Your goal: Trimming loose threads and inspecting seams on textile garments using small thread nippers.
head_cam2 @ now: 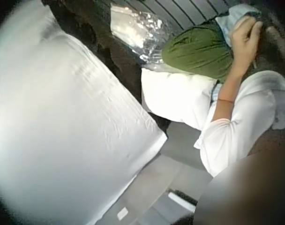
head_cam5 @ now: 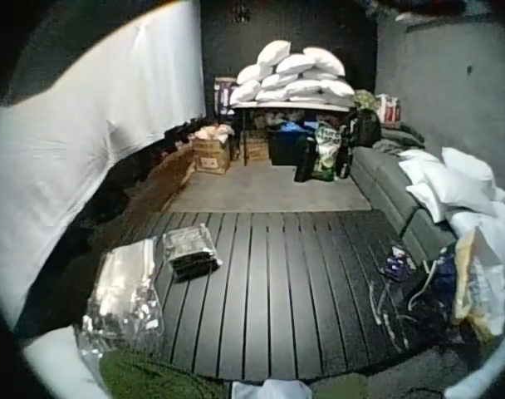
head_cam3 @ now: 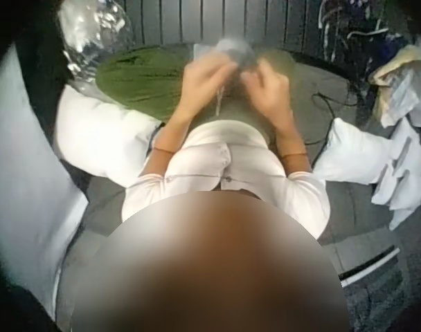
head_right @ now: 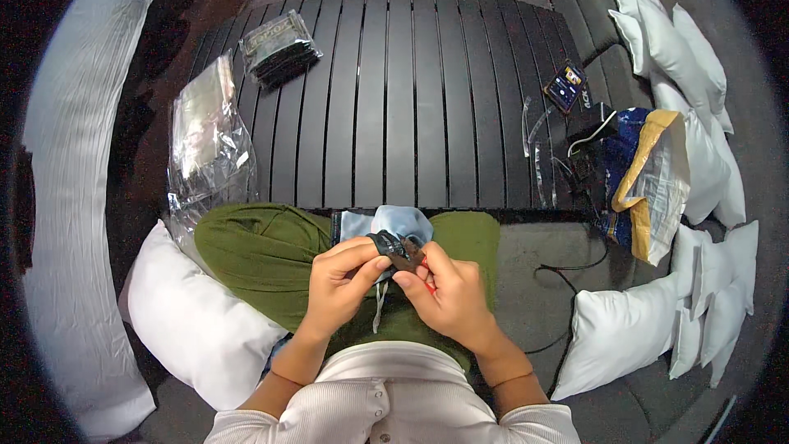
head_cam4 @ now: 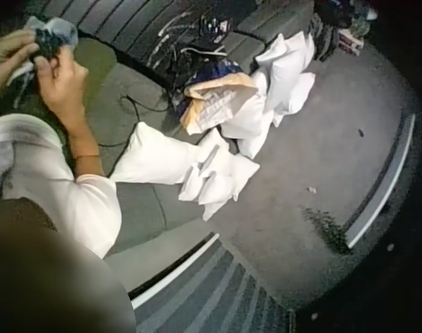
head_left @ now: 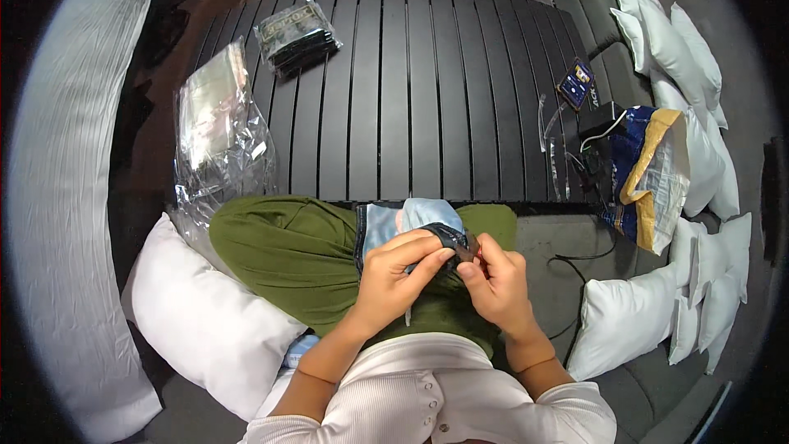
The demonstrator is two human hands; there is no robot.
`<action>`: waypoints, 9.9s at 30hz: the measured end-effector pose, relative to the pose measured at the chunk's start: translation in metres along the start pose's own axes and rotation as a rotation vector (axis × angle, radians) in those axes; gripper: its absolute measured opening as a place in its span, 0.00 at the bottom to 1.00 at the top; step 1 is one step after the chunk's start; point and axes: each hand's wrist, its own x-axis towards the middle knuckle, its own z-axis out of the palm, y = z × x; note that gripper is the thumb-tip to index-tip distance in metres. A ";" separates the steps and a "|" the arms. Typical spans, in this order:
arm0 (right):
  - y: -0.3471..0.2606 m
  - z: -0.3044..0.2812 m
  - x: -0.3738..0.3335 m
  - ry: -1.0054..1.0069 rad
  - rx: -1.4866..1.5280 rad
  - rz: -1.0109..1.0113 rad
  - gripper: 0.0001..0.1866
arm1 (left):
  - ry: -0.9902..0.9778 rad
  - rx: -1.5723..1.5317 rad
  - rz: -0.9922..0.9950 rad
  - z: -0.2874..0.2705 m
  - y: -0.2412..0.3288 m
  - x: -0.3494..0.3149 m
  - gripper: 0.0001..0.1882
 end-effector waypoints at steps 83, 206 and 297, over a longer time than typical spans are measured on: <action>0.000 0.013 0.000 0.264 0.360 -0.151 0.16 | 0.015 0.475 0.226 -0.006 0.013 0.006 0.18; -0.004 -0.028 0.015 -0.151 -0.027 -0.015 0.24 | -0.290 -0.179 0.016 -0.021 -0.010 0.007 0.20; -0.013 -0.019 0.018 -0.412 -0.137 -0.062 0.19 | -0.304 -0.196 -0.091 -0.028 -0.007 0.006 0.22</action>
